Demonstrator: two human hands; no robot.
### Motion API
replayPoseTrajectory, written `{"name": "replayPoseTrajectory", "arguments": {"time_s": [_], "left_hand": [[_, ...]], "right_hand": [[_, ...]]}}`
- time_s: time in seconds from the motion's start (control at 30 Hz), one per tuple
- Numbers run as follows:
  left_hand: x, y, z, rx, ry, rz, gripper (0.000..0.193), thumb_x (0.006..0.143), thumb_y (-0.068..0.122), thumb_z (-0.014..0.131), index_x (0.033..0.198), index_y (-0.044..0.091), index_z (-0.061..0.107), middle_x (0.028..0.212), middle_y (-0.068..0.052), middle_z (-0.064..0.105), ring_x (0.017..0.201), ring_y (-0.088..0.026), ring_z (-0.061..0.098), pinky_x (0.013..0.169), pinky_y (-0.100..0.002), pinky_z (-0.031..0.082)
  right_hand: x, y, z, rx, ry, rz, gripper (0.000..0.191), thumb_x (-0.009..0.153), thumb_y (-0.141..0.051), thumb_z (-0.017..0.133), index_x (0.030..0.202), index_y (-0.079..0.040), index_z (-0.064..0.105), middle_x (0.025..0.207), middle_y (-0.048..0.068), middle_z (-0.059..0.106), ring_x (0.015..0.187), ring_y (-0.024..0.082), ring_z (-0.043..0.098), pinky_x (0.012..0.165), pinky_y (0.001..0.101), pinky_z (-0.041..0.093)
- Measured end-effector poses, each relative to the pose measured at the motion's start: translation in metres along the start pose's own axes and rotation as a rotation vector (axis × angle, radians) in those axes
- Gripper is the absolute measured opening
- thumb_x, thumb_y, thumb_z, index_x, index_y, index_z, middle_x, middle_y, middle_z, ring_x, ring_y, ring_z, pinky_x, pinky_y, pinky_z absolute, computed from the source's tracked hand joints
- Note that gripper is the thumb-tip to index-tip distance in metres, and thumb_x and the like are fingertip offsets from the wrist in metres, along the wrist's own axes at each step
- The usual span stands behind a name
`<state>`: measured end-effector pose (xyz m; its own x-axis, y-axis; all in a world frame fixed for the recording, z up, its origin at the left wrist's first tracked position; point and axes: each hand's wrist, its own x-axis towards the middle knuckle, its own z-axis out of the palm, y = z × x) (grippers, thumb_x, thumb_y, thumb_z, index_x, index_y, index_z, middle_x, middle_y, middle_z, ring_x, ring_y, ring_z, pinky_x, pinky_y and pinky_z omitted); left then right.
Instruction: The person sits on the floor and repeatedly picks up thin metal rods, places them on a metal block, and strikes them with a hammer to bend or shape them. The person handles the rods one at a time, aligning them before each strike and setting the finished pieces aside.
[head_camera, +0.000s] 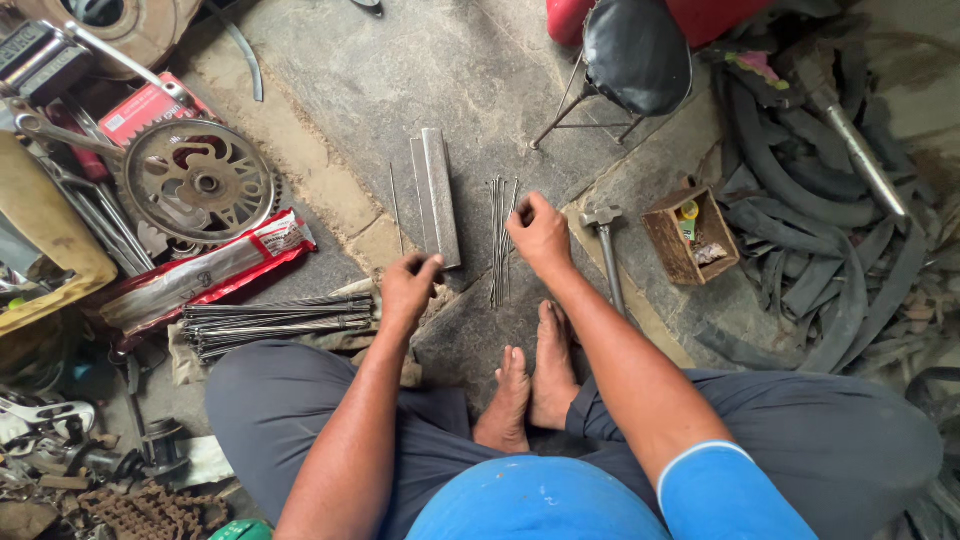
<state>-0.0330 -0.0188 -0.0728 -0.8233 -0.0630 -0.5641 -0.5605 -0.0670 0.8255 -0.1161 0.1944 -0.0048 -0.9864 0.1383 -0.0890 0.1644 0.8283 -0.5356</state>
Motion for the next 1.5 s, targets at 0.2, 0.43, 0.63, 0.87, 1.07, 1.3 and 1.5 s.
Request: {"name": "replayPoseTrajectory", "arguments": {"time_s": [0.2,0.43,0.63,0.87,1.07,1.3,1.5], "left_hand": [[-0.010,0.001,0.011,-0.191,-0.395,-0.083,0.027,0.095,0.025,0.069,0.111,0.003,0.073,0.085,-0.006,0.076,0.058,-0.011,0.065,0.054,-0.028,0.053],[-0.006,-0.017,0.015,-0.183,-0.446,-0.138,0.021,0.096,0.014,0.069,0.108,-0.003,0.071,0.077,-0.009,0.072,0.060,-0.016,0.069,0.054,-0.031,0.057],[0.001,-0.025,0.014,-0.012,-0.243,-0.150,0.019,0.095,0.014,0.068,0.102,-0.004,0.071,0.071,-0.009,0.070,0.056,-0.017,0.068,0.050,-0.032,0.054],[0.000,-0.028,0.017,-0.056,-0.204,-0.158,0.019,0.096,0.013,0.065,0.104,-0.003,0.072,0.073,-0.008,0.070,0.057,-0.017,0.068,0.050,-0.031,0.054],[-0.001,-0.026,0.019,-0.072,-0.189,-0.151,0.020,0.096,0.012,0.065,0.106,-0.004,0.071,0.073,-0.009,0.070,0.057,-0.017,0.068,0.051,-0.031,0.055],[-0.004,-0.027,0.023,-0.050,-0.187,-0.165,0.020,0.096,0.013,0.066,0.105,-0.004,0.072,0.071,-0.009,0.071,0.055,-0.016,0.066,0.049,-0.031,0.052],[0.000,-0.027,0.022,-0.048,-0.179,-0.172,0.019,0.096,0.013,0.066,0.105,-0.003,0.072,0.070,-0.009,0.070,0.054,-0.016,0.065,0.048,-0.031,0.051]], "right_hand": [[0.006,-0.007,0.011,0.768,-0.567,0.279,0.009,0.098,-0.011,0.064,0.102,-0.002,0.063,0.081,0.007,0.073,0.064,0.012,0.068,0.058,0.0270,0.057],[-0.001,-0.011,0.038,0.602,-0.608,0.276,0.015,0.099,-0.018,0.064,0.108,-0.007,0.064,0.090,0.007,0.075,0.068,0.012,0.068,0.060,0.0272,0.055],[0.006,0.044,-0.004,-0.319,0.062,-0.090,0.034,0.090,-0.030,0.073,0.117,-0.010,0.067,0.113,0.018,0.072,0.106,0.038,0.067,0.089,0.0513,0.054],[-0.018,0.126,-0.060,-0.445,-0.134,0.416,0.060,0.087,-0.038,0.080,0.127,-0.002,0.053,0.114,0.025,0.065,0.107,0.043,0.065,0.087,0.0543,0.053],[-0.010,0.141,-0.057,-0.430,-0.123,0.350,0.048,0.087,-0.025,0.075,0.125,-0.001,0.057,0.118,0.029,0.068,0.110,0.049,0.065,0.094,0.0546,0.052],[0.000,0.092,-0.044,-0.207,-0.061,0.289,0.040,0.092,-0.038,0.071,0.112,-0.004,0.064,0.108,0.026,0.070,0.100,0.044,0.068,0.084,0.0529,0.054],[-0.002,-0.004,-0.012,-0.052,-0.252,-0.037,0.032,0.102,-0.037,0.061,0.105,-0.006,0.055,0.082,0.017,0.067,0.070,0.035,0.065,0.062,0.0503,0.052]]}}
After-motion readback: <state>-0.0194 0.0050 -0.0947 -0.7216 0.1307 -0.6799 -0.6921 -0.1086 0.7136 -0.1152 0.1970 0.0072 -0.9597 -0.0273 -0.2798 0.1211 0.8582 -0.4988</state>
